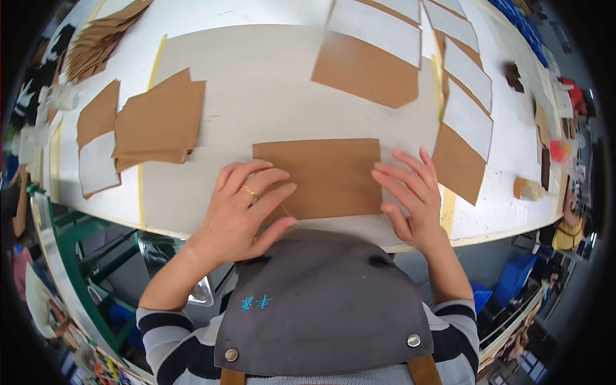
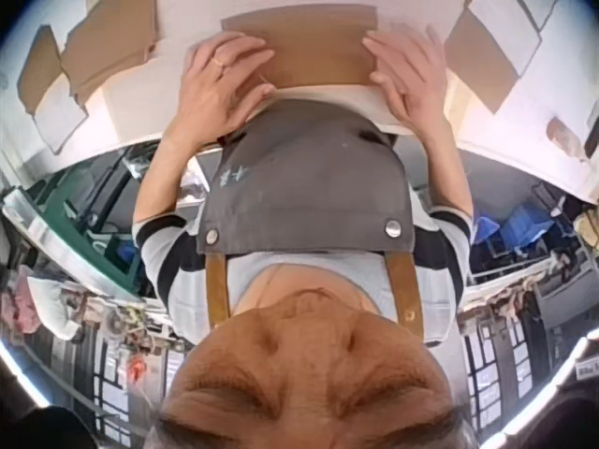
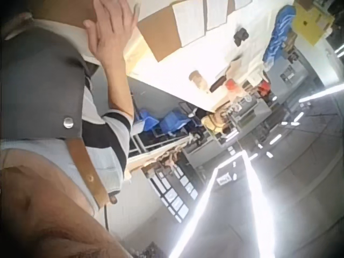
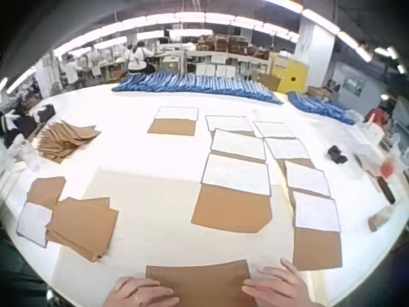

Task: Folding and assembling leather components for wallets or pouches at a workshop table.

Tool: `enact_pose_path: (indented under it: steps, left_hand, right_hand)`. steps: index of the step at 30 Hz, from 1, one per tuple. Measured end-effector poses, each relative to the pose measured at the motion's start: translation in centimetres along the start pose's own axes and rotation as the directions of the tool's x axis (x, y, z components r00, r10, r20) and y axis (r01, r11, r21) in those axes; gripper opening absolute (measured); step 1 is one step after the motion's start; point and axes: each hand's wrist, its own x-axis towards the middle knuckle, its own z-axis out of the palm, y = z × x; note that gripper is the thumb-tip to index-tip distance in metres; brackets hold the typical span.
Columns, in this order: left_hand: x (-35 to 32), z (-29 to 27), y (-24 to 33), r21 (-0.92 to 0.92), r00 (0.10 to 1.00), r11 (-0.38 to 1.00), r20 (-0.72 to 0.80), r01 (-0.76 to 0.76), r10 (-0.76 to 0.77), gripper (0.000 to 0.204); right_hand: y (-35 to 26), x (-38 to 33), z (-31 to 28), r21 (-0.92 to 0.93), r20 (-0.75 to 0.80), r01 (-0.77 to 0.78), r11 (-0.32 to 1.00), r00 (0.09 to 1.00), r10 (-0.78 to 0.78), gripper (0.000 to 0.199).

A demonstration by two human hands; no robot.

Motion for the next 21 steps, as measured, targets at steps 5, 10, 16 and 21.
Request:
enact_pose_path:
  steps: [5,10,16,21]
  left_hand:
    - [7.5,4.2,1.4,-0.026,0.959,0.971,0.155,-0.237,0.238,0.045]
    - [9.9,7.5,1.8,0.063,0.936,0.958,0.238,-0.281,0.259,0.049]
    - [10.0,7.0,2.3,0.186,0.938,0.942,0.262,-0.281,0.228,0.049]
    - [10.2,6.6,2.3,0.204,0.94,0.939,0.258,-0.277,0.222,0.049]
  right_hand:
    - [-1.8,-5.2,1.0,-0.015,0.023,-0.165,0.986,0.986,0.165,0.054]
    - [-2.7,-4.6,2.1,-0.056,0.086,-0.174,0.983,0.98,0.179,0.063]
    - [-3.2,-5.1,2.0,-0.033,0.069,-0.192,0.981,0.979,0.194,0.062]
    - [-3.4,-5.1,2.0,0.005,0.049,-0.218,0.976,0.975,0.218,0.056]
